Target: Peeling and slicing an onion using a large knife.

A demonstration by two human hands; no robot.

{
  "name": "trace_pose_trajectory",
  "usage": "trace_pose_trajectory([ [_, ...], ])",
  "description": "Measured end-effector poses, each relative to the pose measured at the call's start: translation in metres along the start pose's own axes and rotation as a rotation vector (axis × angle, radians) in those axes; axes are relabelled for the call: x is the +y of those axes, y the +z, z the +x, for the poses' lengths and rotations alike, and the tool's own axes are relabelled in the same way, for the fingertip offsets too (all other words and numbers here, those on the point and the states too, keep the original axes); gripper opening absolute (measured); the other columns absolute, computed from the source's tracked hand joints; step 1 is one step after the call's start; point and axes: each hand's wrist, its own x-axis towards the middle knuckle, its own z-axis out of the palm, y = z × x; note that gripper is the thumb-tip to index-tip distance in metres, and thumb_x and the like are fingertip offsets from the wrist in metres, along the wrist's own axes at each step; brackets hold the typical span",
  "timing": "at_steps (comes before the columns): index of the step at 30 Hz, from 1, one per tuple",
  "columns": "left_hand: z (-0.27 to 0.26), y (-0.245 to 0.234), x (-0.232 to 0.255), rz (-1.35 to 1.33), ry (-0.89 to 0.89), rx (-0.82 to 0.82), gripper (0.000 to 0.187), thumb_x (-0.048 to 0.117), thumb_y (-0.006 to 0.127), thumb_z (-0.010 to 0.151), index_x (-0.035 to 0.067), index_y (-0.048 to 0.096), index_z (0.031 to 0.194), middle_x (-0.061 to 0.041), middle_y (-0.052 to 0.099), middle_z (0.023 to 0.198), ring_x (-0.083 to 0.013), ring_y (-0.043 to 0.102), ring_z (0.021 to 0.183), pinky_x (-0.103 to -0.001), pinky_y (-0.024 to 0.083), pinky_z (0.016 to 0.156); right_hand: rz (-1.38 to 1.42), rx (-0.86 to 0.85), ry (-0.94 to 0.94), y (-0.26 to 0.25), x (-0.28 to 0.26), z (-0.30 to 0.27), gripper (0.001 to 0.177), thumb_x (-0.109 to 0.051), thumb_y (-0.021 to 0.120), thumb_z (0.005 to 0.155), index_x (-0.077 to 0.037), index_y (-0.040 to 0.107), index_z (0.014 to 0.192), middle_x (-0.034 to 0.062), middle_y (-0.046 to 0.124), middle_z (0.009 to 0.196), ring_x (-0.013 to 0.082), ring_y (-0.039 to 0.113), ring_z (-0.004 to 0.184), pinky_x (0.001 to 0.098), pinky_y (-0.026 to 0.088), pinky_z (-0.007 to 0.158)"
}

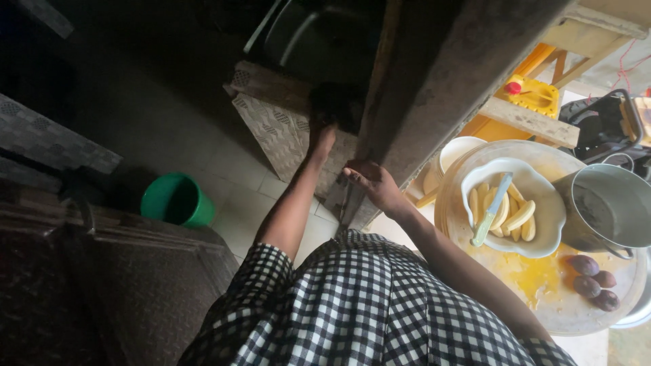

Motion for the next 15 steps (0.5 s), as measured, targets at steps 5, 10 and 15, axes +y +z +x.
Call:
trace_pose_trajectory([
  [5,0.078,0.015,-0.088,0.083,0.226,-0.153,0.063,0.034,0.055,0.106,0.002,0.038,0.158,-0.016,0.040,0.163,-0.0264,0.038,0.147,-0.039,0.032,0.119,-0.093,-0.002,0.063,-0.009,-0.019,-0.015,0.064,-0.056,0.064,0.093,-0.003,0.067,0.129,0.0145,0.072,0.127,0.0249,0.065,0.123,0.0361,0.048,0.107],
  [10,0.097,0.024,-0.109,-0.229,0.293,-0.293,0.062,0.026,0.059,0.104,-0.003,0.041,0.155,-0.016,0.046,0.152,-0.0266,0.044,0.134,-0.040,0.038,0.111,-0.166,0.024,0.103,-0.017,-0.025,-0.025,0.065,-0.057,0.061,0.093,-0.004,0.067,0.130,0.0159,0.072,0.127,0.0257,0.065,0.122,0.0378,0.049,0.106],
  [15,0.109,0.021,-0.110,-0.051,0.376,-0.220,0.059,0.013,0.061,0.099,-0.006,0.044,0.152,-0.010,0.053,0.145,-0.0216,0.050,0.127,-0.036,0.041,0.109,-0.111,0.047,0.172,-0.022,-0.020,-0.026,0.066,-0.057,0.062,0.091,-0.003,0.069,0.128,0.0189,0.075,0.125,0.0292,0.069,0.119,0.0390,0.053,0.104],
])
